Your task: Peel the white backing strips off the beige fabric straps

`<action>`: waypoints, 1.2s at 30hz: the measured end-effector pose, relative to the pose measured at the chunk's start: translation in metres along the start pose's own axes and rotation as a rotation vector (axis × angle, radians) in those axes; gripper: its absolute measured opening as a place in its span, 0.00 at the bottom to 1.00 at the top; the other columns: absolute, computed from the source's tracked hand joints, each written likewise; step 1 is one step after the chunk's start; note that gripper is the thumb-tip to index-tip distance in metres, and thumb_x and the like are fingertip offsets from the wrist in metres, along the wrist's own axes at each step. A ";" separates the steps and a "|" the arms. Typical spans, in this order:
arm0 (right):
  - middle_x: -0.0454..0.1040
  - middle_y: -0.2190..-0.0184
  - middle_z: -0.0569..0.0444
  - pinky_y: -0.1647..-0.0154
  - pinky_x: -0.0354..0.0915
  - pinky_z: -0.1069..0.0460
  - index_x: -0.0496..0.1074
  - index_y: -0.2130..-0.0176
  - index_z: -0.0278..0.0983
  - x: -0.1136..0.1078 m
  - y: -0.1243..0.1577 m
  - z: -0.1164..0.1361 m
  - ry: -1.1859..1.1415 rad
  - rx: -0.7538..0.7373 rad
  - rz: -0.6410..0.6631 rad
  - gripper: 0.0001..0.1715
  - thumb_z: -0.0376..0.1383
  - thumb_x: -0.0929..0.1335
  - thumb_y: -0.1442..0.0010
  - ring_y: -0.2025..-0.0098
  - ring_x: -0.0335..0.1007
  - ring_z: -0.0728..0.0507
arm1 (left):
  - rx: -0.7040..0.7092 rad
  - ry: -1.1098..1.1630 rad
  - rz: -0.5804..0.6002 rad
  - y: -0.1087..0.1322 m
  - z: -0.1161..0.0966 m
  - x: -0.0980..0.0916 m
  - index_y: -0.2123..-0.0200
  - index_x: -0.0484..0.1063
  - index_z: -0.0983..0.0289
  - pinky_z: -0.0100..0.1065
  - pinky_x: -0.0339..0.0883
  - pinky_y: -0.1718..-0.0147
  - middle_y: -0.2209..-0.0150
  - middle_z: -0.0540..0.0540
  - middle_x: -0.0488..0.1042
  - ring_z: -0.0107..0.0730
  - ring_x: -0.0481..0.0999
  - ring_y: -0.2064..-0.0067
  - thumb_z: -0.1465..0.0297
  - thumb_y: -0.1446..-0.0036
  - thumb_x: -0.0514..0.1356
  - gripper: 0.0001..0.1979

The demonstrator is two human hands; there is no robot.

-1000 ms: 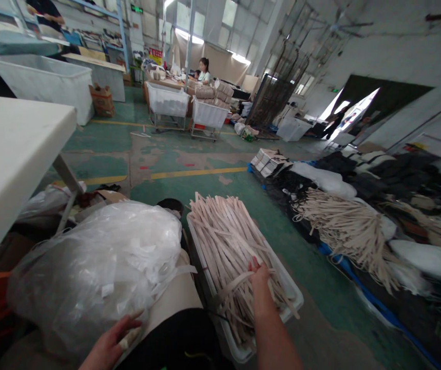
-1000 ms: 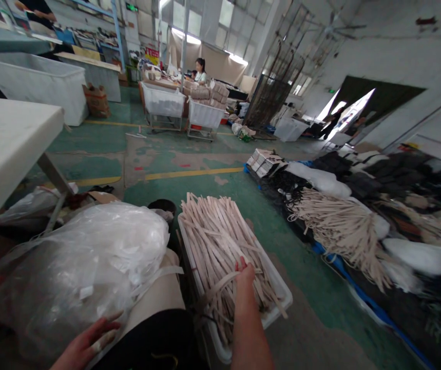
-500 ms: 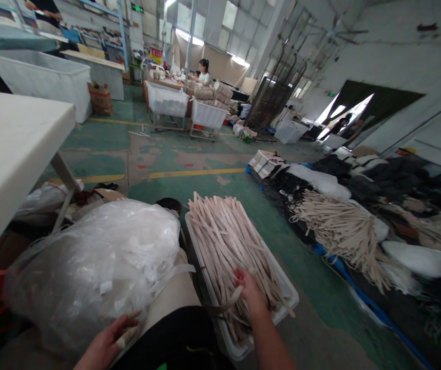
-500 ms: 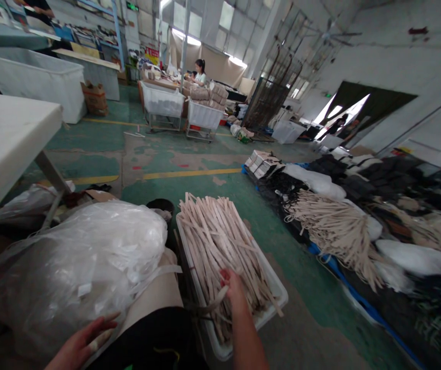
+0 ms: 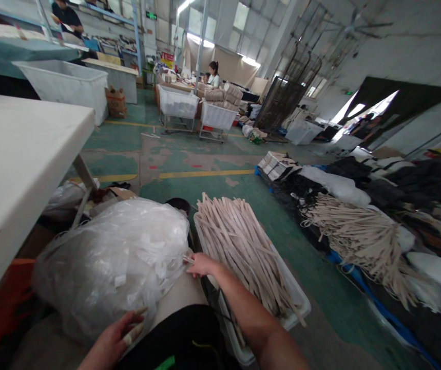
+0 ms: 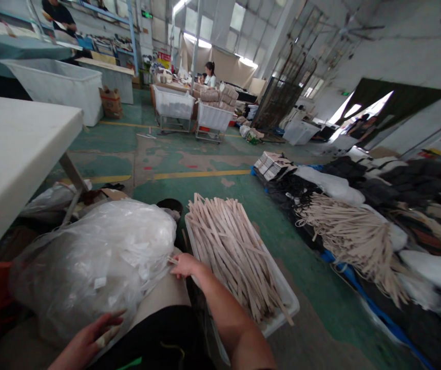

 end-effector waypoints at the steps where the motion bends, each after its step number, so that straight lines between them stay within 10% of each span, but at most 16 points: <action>1: 0.69 0.83 0.62 0.77 0.58 0.59 0.75 0.56 0.37 0.000 -0.001 0.002 0.050 0.004 -0.001 0.20 0.28 0.72 0.50 0.79 0.65 0.51 | -0.009 -0.003 0.001 0.001 -0.002 0.000 0.48 0.76 0.58 0.42 0.72 0.51 0.54 0.56 0.81 0.52 0.79 0.51 0.53 0.48 0.61 0.26; 5: 0.66 0.85 0.60 0.77 0.57 0.58 0.75 0.72 0.33 -0.003 0.000 0.011 0.185 0.039 0.008 0.03 0.29 0.72 0.52 0.79 0.64 0.51 | -0.022 0.004 -0.005 0.003 -0.010 0.001 0.49 0.77 0.57 0.41 0.72 0.52 0.54 0.56 0.81 0.52 0.79 0.52 0.54 0.49 0.63 0.25; 8: 0.64 0.87 0.59 0.78 0.57 0.58 0.70 0.80 0.33 0.000 0.010 0.019 0.193 0.067 0.075 0.09 0.29 0.72 0.53 0.81 0.62 0.50 | -0.004 0.019 -0.009 0.003 -0.014 0.001 0.51 0.79 0.57 0.41 0.72 0.52 0.55 0.56 0.81 0.52 0.79 0.53 0.54 0.49 0.64 0.23; 21: 0.70 0.81 0.57 0.79 0.62 0.58 0.71 0.71 0.33 0.053 0.068 0.154 -0.250 -0.287 0.174 0.12 0.40 0.70 0.44 0.79 0.65 0.51 | 0.130 0.234 -0.018 0.007 -0.101 0.005 0.55 0.79 0.61 0.38 0.72 0.54 0.56 0.58 0.81 0.51 0.79 0.54 0.51 0.50 0.66 0.24; 28: 0.69 0.83 0.58 0.81 0.61 0.58 0.70 0.73 0.33 0.068 0.084 0.207 -0.372 -0.416 0.247 0.17 0.43 0.72 0.47 0.82 0.63 0.52 | 0.115 0.351 -0.315 0.016 -0.093 -0.035 0.60 0.77 0.63 0.40 0.74 0.58 0.60 0.60 0.80 0.51 0.79 0.57 0.49 0.60 0.71 0.29; 36: 0.67 0.85 0.61 0.79 0.61 0.58 0.70 0.75 0.33 0.067 0.083 0.211 -0.340 -0.364 0.142 0.10 0.35 0.71 0.47 0.83 0.61 0.53 | 0.037 0.490 -0.209 0.029 -0.093 -0.026 0.64 0.81 0.59 0.47 0.73 0.54 0.65 0.58 0.83 0.56 0.80 0.58 0.42 0.66 0.69 0.31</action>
Point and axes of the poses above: each hand's wrist, its own y-axis away from the middle knuckle, its own x-axis out of the palm, z = x × y, the point moved 9 cm from there along -y, towards the middle knuckle
